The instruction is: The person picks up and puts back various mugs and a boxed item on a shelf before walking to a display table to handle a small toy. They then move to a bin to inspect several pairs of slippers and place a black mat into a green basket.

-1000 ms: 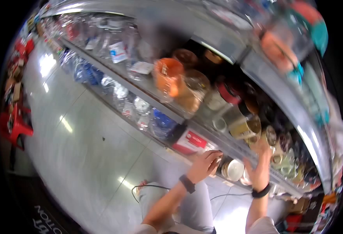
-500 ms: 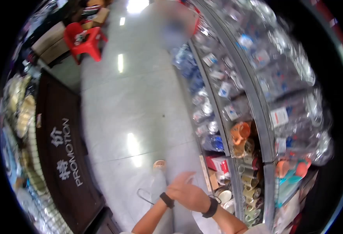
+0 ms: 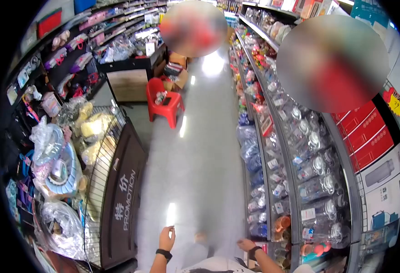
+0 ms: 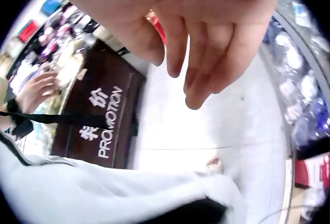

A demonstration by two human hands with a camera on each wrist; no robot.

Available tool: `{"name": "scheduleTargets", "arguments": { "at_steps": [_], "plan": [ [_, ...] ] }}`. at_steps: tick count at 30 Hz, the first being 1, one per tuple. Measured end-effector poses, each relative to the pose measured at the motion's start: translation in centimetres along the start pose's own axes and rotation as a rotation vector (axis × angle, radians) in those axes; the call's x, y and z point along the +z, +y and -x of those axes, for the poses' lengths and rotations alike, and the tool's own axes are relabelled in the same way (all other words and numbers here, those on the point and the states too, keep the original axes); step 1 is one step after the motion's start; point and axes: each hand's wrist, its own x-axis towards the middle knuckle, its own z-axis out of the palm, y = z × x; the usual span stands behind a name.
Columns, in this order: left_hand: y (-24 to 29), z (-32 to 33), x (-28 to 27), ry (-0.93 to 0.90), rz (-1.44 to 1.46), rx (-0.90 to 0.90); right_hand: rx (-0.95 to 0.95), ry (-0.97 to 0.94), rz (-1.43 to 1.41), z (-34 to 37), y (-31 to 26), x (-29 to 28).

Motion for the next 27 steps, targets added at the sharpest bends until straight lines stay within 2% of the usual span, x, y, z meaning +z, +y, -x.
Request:
{"name": "scheduleTargets", "arguments": {
  "at_steps": [1, 2, 4, 5, 6, 7, 9, 12, 13, 15, 17, 18, 21, 23, 25, 26, 27],
  "plan": [
    [-0.3, -0.2, -0.4, 0.028, -0.022, 0.010, 0.102, 0.015, -0.046, -0.9, 2.4, -0.2],
    [-0.2, -0.6, -0.5, 0.029, -0.020, -0.021, 0.030, 0.124, 0.136, -0.5, 3.4, -0.9],
    [0.9, -1.8, -0.4, 0.016, -0.020, -0.019, 0.271, 0.098, 0.089, -3.9, 12.2, 0.9],
    [1.1, -2.5, -0.1, 0.001, -0.005, -0.006, 0.277, 0.044, -0.021, -0.1, 5.3, -3.0],
    [1.4, -3.5, 0.3, -0.019, 0.002, 0.025, 0.283, -0.105, -0.625, -4.2, 15.6, 0.2],
    [1.9, -4.8, 1.0, -0.044, 0.010, 0.057, 0.366, 0.045, -0.658, -2.9, 13.0, -0.5],
    [4.3, -8.0, 1.8, -0.083, 0.005, 0.090, 0.356, 0.092, -0.515, -3.4, 13.8, -1.2],
    [6.2, -14.5, 4.1, -0.108, 0.051, 0.178, 0.309, 0.144, -0.450, -5.7, 14.3, -1.4],
    [7.0, -16.9, 4.8, -0.115, 0.048, 0.202, 0.351, 0.194, -0.532, -3.8, 8.6, -4.0],
    [9.1, -21.9, 5.5, -0.137, 0.053, 0.211, 0.492, 0.188, -0.618, -7.0, 9.8, -4.2],
    [10.4, -26.9, 6.1, -0.125, 0.019, 0.269, 0.612, 0.117, -0.782, -9.3, 7.6, -6.7],
    [10.4, -29.2, 6.4, -0.118, -0.013, 0.264, 0.641, 0.089, -0.715, -11.3, 7.2, -7.7],
    [9.0, -35.9, 6.5, -0.140, -0.085, 0.252, 0.487, -0.068, -0.484, -19.9, 9.7, -9.9],
    [8.2, -39.2, 5.8, -0.168, -0.126, 0.181, -0.169, -0.047, 0.674, -24.5, 6.0, -15.2],
    [4.6, -41.4, 5.3, -0.134, -0.171, 0.176, 0.129, 0.174, 0.078, -29.3, -1.2, -21.0],
    [2.5, -41.9, 4.9, -0.146, -0.220, 0.091, 0.286, 0.272, -0.218, -30.9, -3.8, -22.9],
    [1.1, -41.8, 4.4, -0.145, -0.263, 0.034, 0.193, 0.392, 0.006, -34.6, -4.8, -23.8]
  ]
}}
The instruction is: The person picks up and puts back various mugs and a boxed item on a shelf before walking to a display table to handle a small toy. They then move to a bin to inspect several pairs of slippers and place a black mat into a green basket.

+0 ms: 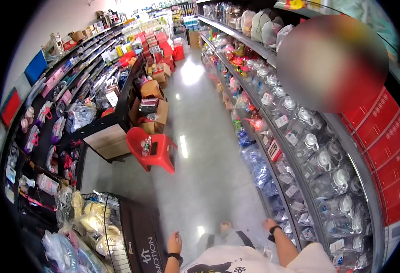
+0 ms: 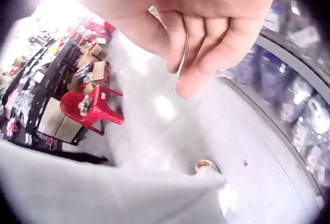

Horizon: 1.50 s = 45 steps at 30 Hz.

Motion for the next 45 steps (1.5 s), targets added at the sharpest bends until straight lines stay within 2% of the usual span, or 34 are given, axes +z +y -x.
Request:
{"name": "scheduleTargets", "arguments": {
  "at_steps": [1, 2, 4, 10, 12, 13, 14, 15, 16, 17, 18, 19, 20, 21, 22, 23, 25, 26, 27, 28, 29, 30, 32, 35, 36, 39, 41, 42, 43, 45],
  "plan": [
    [-2.1, 0.6, 0.2, 0.015, -0.037, -0.040, 0.045, -0.041, -0.109, -2.4, -2.8, -0.8],
    [-4.3, 1.5, 0.7, 0.031, -0.071, -0.081, 0.148, -0.163, -0.500, -5.2, -4.8, -0.7],
    [-7.4, 3.5, 1.4, 0.064, -0.108, -0.242, 0.017, -0.239, -0.372, -7.4, -13.1, -5.1],
    [-16.0, 4.8, 3.4, 0.129, -0.217, -0.655, -0.130, -0.251, -0.279, -17.2, -24.0, -7.8],
    [-17.8, 1.6, 2.9, 0.183, -0.254, -0.697, -0.110, -0.257, -0.279, -19.4, -26.8, -8.9],
    [-17.7, -1.6, 2.1, 0.265, -0.198, -0.721, -0.089, -0.255, -0.261, -20.7, -27.7, -9.4],
    [-15.9, -5.7, 0.5, 0.283, -0.205, -0.685, -0.040, -0.246, -0.285, -21.8, -28.1, -9.6],
    [-17.0, -9.4, 0.4, 0.329, -0.246, -0.685, -0.013, -0.249, -0.316, -23.4, -27.7, -9.3],
    [-15.8, -14.3, -1.2, 0.285, -0.205, -0.740, 0.017, -0.252, -0.343, -24.9, -27.0, -9.0],
    [-13.8, -19.3, -3.0, 0.341, -0.060, -0.637, 0.044, -0.218, -0.416, -25.7, -26.7, -9.1],
    [-14.3, -24.3, -3.9, 0.364, -0.045, -0.415, 0.069, -0.189, -0.447, -26.2, -27.2, -9.7],
    [-14.1, -30.0, -4.4, 0.441, 0.025, -0.303, 0.095, -0.156, -0.484, -26.5, -28.0, -10.2],
    [-7.7, -36.4, -8.6, 0.341, 0.222, -0.314, 0.123, -0.120, -0.525, -26.7, -28.6, -10.6],
    [-4.9, -42.1, -10.4, 0.372, 0.375, -0.192, 0.209, -0.113, -0.492, -26.8, -29.5, -11.3],
    [-0.7, -47.0, -13.2, 0.381, 0.386, -0.075, 0.225, -0.097, -0.511, -27.0, -29.9, -11.3],
    [3.4, -51.4, -15.5, 0.433, 0.521, 0.113, 0.241, -0.086, -0.525, -26.9, -30.2, -11.4],
    [16.3, -56.2, -23.6, 0.411, 0.471, 0.415, 0.285, -0.107, -0.539, -27.1, -29.7, -11.0],
    [20.6, -57.8, -25.9, 0.424, 0.497, 0.581, 0.310, -0.135, -0.541, -27.5, -29.4, -10.8],
    [24.1, -59.3, -27.7, 0.438, 0.523, 0.748, 0.334, -0.133, -0.499, -27.7, -29.0, -10.4],
    [27.3, -60.8, -29.5, 0.456, 0.420, 0.972, 0.389, -0.100, -0.507, -27.7, -29.2, -10.3],
    [29.2, -61.6, -31.6, 0.303, 0.255, 1.170, 0.435, -0.108, -0.520, -27.9, -29.5, -10.5],
    [32.5, -63.2, -31.7, 0.404, 0.408, 1.334, 0.481, -0.115, -0.533, -28.2, -29.3, -10.5],
    [35.5, -63.4, -31.9, 0.362, 0.234, 1.257, 0.512, -0.172, -0.600, -32.3, -21.9, -5.6],
    [39.6, -68.0, -30.3, 0.350, 0.203, 1.396, 0.628, -0.165, -0.656, -36.1, -23.4, -8.4],
    [41.1, -70.1, -29.4, 0.342, 0.201, 1.422, 0.644, -0.159, -0.637, -36.5, -28.2, -12.4],
    [45.5, -76.3, -26.7, 0.329, 0.185, 1.464, 0.634, -0.194, -0.705, -45.8, -23.4, -10.8],
    [48.5, -80.6, -25.3, 0.329, 0.177, 1.480, 0.622, -0.219, -0.723, -52.4, -23.1, -12.4],
    [49.8, -82.7, -24.5, 0.328, 0.177, 1.494, 0.564, -0.170, -0.691, -54.4, -27.3, -16.8],
    [50.9, -84.8, -23.6, 0.323, 0.178, 1.506, 0.506, -0.120, -0.655, -55.7, -34.7, -23.1],
    [52.7, -88.7, -21.7, 0.300, 0.183, 1.529, 0.246, -0.024, -0.455, -68.4, -26.7, -18.1]
  ]
}}
